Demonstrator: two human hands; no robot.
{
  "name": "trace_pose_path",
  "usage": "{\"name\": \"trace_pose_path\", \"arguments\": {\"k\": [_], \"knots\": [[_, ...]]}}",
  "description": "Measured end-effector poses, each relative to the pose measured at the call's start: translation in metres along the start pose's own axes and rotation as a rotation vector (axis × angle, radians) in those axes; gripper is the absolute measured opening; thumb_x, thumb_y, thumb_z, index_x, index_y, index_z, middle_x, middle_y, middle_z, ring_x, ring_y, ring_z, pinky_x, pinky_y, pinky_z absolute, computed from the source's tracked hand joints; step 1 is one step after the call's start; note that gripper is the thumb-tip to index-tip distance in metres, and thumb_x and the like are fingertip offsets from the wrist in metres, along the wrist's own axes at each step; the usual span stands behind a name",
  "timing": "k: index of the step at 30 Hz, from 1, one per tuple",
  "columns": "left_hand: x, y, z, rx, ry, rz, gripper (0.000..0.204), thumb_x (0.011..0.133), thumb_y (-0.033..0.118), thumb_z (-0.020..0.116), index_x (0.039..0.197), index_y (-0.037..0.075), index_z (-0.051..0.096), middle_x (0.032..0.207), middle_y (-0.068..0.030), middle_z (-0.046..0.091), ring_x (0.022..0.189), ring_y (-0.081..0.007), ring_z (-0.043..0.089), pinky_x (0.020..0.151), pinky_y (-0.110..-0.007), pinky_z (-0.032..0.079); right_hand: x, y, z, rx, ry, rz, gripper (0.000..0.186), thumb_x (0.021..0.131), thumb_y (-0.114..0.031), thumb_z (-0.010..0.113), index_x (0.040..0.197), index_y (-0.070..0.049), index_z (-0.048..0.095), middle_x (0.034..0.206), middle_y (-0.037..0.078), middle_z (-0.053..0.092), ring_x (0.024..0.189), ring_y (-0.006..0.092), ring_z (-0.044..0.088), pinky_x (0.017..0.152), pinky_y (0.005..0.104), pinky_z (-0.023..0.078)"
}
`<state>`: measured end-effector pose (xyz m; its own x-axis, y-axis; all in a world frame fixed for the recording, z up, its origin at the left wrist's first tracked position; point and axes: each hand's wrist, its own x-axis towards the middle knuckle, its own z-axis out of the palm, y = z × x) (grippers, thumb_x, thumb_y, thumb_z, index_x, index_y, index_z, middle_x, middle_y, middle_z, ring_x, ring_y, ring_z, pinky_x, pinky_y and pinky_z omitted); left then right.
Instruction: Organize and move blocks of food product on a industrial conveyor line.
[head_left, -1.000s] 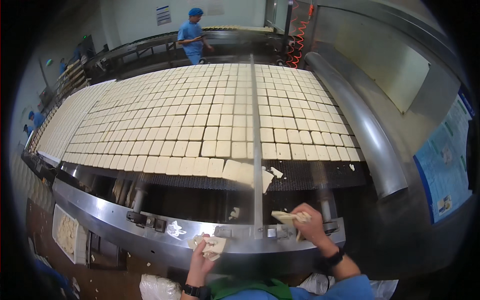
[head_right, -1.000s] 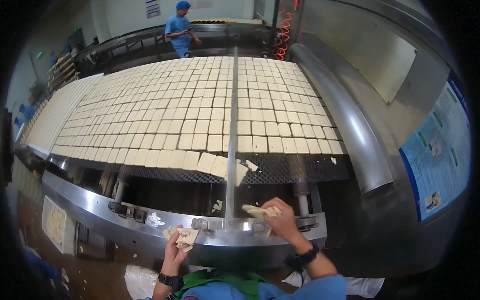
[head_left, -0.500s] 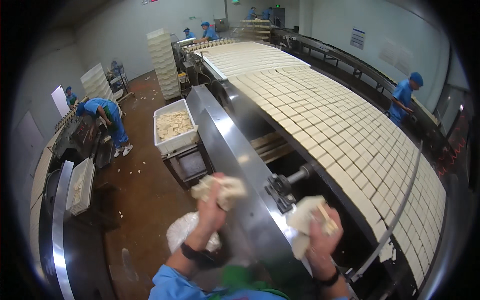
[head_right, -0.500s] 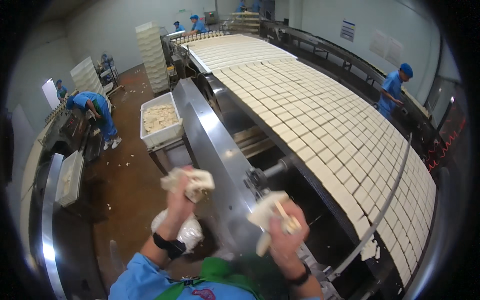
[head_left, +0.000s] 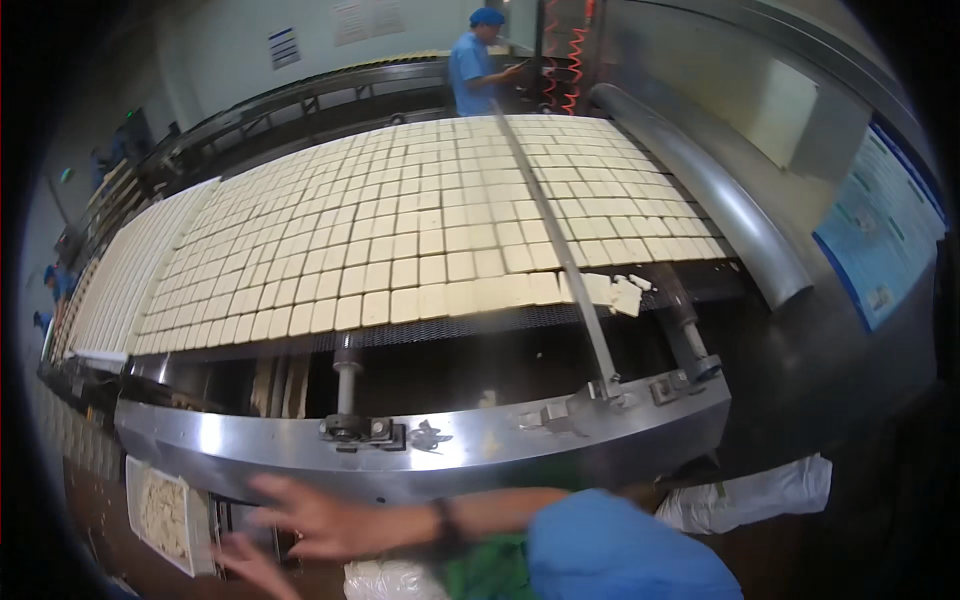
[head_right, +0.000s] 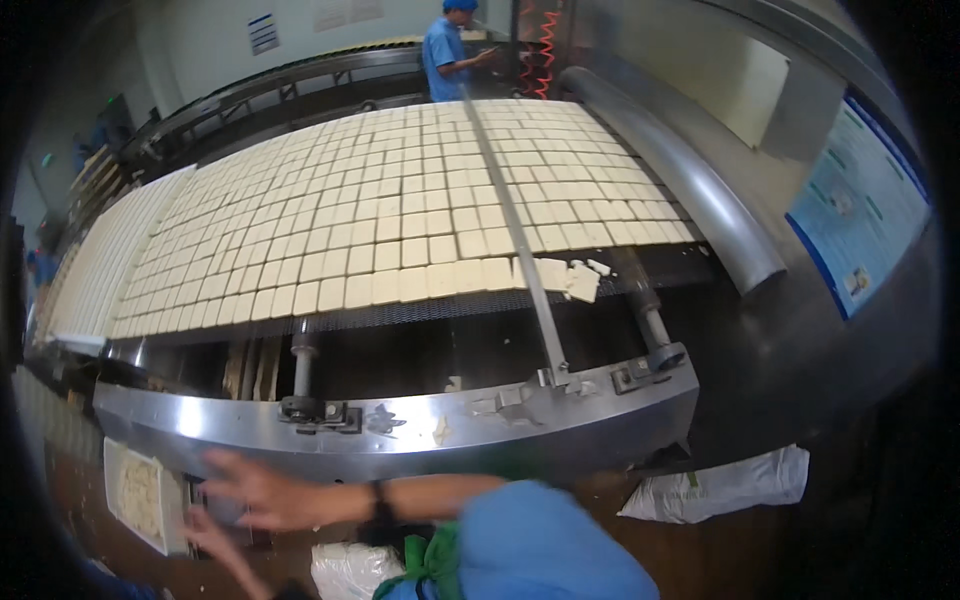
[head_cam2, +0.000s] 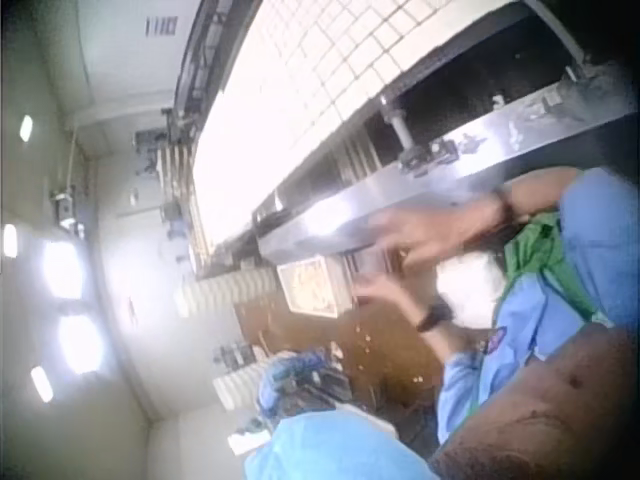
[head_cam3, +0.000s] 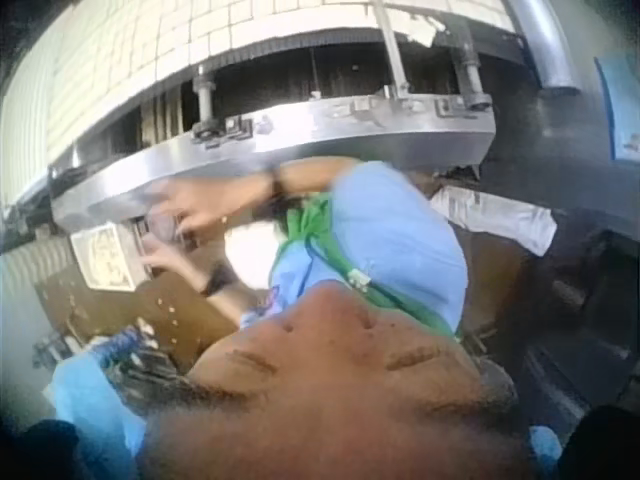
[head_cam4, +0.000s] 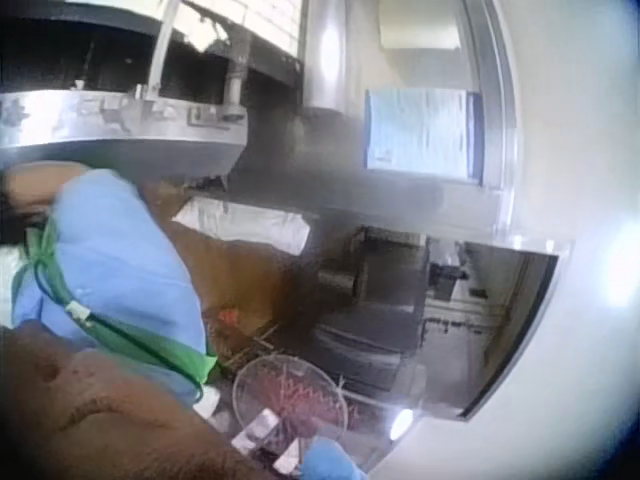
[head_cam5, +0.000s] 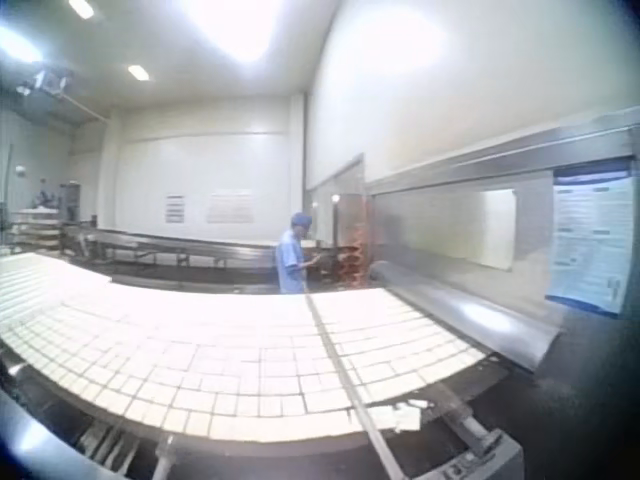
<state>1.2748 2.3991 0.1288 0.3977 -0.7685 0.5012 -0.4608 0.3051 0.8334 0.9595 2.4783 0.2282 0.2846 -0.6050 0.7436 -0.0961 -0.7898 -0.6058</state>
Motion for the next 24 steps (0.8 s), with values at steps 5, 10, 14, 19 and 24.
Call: {"name": "trace_pose_path", "arguments": {"k": [5, 10, 14, 19, 24], "knots": [[-0.215, 0.175, 0.146, -0.427, -0.663, -0.188, 0.072, 0.097, 0.003, 0.061, 0.16, 0.009, 0.027, 0.133, -0.0129, 0.051, 0.111, -0.0221, 0.059, 0.097, -0.034, 0.048, -0.174, -0.106, -0.305, -1.096, 0.562, 0.558, 0.052, 0.08, -0.021, 0.074, 0.127, 0.0, 0.064, 0.127, 0.018, 0.061, 0.128, 0.0414, 0.052, 0.108, 0.0486, 0.043], [-0.259, 0.272, 0.225, -0.387, -1.021, 0.13, 0.061, 0.091, -0.003, 0.061, 0.15, 0.003, 0.045, 0.129, -0.0164, 0.056, 0.114, -0.0255, 0.062, 0.097, -0.036, 0.051, -0.296, -0.111, -0.454, -1.696, 0.663, 1.101, 0.077, 0.09, -0.049, 0.068, 0.149, -0.006, 0.046, 0.149, 0.036, 0.038, 0.144, 0.0531, 0.027, 0.116, 0.0658, 0.024], [-0.278, 0.338, 0.277, -0.52, -1.071, 0.204, 0.056, 0.091, -0.005, 0.064, 0.144, 0.004, 0.051, 0.125, -0.0146, 0.059, 0.114, -0.0244, 0.063, 0.093, -0.035, 0.055, -0.321, -0.066, -0.452, -1.573, 0.575, 1.414, 0.081, 0.089, -0.067, 0.06, 0.148, -0.012, 0.052, 0.147, 0.032, 0.044, 0.143, 0.0513, 0.03, 0.115, 0.0694, 0.018], [-0.303, 0.373, 0.3, -0.568, -1.035, 0.236, 0.056, 0.09, -0.005, 0.067, 0.143, 0.006, 0.054, 0.124, -0.0144, 0.059, 0.109, -0.0233, 0.065, 0.089, -0.033, 0.056, -0.307, -0.069, -0.451, -1.614, 0.644, 1.129, 0.047, 0.085, -0.044, 0.073, 0.112, -0.006, 0.064, 0.111, 0.016, 0.059, 0.112, 0.0355, 0.053, 0.098, 0.0547, 0.038], [-0.321, 0.389, 0.309, -0.549, -1.055, 0.217, 0.053, 0.09, -0.005, 0.066, 0.141, 0.005, 0.055, 0.121, -0.0138, 0.061, 0.104, -0.0223, 0.066, 0.086, -0.032, 0.057, -0.328, -0.081, -0.474, -1.493, 0.697, 1.035, 0.02, 0.088, -0.022, 0.069, 0.092, -0.008, 0.056, 0.102, 0.015, 0.06, 0.093, 0.0387, 0.062, 0.077, 0.0516, 0.051]]}}
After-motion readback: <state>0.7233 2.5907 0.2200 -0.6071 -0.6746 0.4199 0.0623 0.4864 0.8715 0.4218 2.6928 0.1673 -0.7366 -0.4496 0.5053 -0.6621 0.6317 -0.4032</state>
